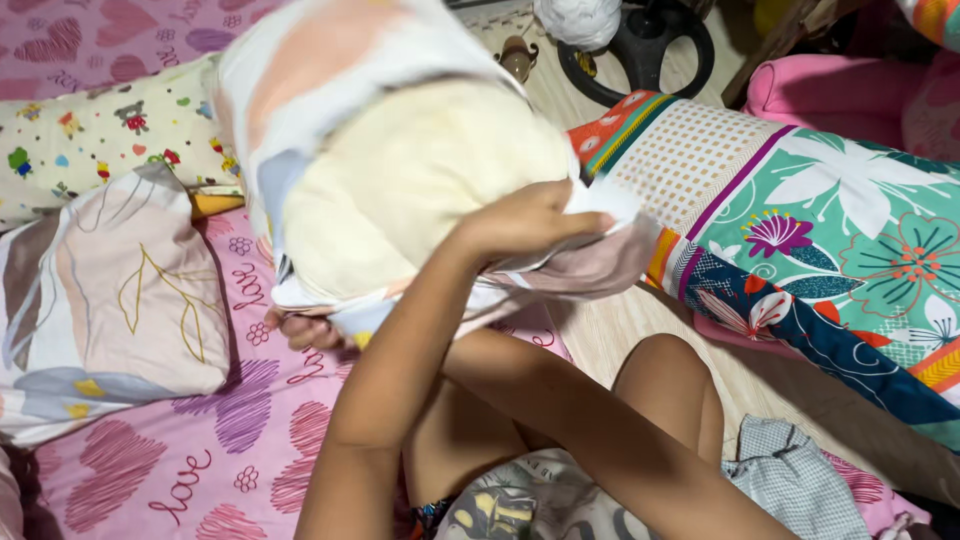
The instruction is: The person puts a pillowcase on a pillow, then switches to another pillow and puts a different pillowcase on it. The person handles the pillows and pillowcases by hand, adjusting and smoothing the fabric as they work.
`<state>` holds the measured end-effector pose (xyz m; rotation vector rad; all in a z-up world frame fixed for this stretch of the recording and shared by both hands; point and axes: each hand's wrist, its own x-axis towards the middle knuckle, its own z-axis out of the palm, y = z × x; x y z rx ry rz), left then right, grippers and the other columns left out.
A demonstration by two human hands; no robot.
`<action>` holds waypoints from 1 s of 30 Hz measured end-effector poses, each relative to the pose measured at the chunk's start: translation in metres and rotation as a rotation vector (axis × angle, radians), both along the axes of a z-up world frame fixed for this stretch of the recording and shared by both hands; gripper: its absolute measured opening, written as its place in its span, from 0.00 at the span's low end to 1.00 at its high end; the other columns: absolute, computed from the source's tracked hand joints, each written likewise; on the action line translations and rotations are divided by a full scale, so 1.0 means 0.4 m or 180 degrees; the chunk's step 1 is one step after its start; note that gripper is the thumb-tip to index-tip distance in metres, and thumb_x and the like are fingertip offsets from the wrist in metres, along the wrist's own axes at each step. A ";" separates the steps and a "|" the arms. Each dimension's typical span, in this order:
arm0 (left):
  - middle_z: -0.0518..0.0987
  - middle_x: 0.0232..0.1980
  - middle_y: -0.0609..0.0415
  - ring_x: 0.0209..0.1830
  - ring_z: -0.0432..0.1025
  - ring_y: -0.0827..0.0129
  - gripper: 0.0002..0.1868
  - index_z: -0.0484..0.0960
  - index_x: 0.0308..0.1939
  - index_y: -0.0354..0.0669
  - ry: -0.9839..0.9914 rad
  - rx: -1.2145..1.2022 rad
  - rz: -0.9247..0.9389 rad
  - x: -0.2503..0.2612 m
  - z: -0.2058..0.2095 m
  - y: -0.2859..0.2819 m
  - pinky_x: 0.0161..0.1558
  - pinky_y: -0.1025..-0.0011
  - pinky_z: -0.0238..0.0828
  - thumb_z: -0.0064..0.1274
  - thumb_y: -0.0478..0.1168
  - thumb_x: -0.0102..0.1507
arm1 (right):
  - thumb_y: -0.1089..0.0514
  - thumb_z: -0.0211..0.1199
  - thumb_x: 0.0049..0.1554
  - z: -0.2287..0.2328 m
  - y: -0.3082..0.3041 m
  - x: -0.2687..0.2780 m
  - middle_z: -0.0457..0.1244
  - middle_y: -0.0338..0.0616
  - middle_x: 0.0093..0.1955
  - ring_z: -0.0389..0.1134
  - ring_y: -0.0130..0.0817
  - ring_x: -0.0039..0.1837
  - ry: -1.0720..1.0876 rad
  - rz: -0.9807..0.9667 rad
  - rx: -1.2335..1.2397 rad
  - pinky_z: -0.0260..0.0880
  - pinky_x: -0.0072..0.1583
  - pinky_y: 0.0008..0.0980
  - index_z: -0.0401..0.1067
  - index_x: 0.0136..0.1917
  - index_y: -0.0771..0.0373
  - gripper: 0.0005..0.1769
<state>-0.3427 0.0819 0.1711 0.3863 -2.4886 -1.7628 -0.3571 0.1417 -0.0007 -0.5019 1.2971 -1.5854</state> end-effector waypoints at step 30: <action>0.82 0.30 0.47 0.29 0.75 0.57 0.16 0.84 0.36 0.40 -0.1152 -0.2135 0.2039 0.434 -0.019 -0.207 0.35 0.58 0.71 0.68 0.46 0.51 | 0.63 0.68 0.54 0.036 -0.082 -0.409 0.64 0.46 0.38 0.66 0.38 0.42 0.3236 0.0767 0.0135 0.66 0.45 0.35 0.77 0.52 0.66 0.11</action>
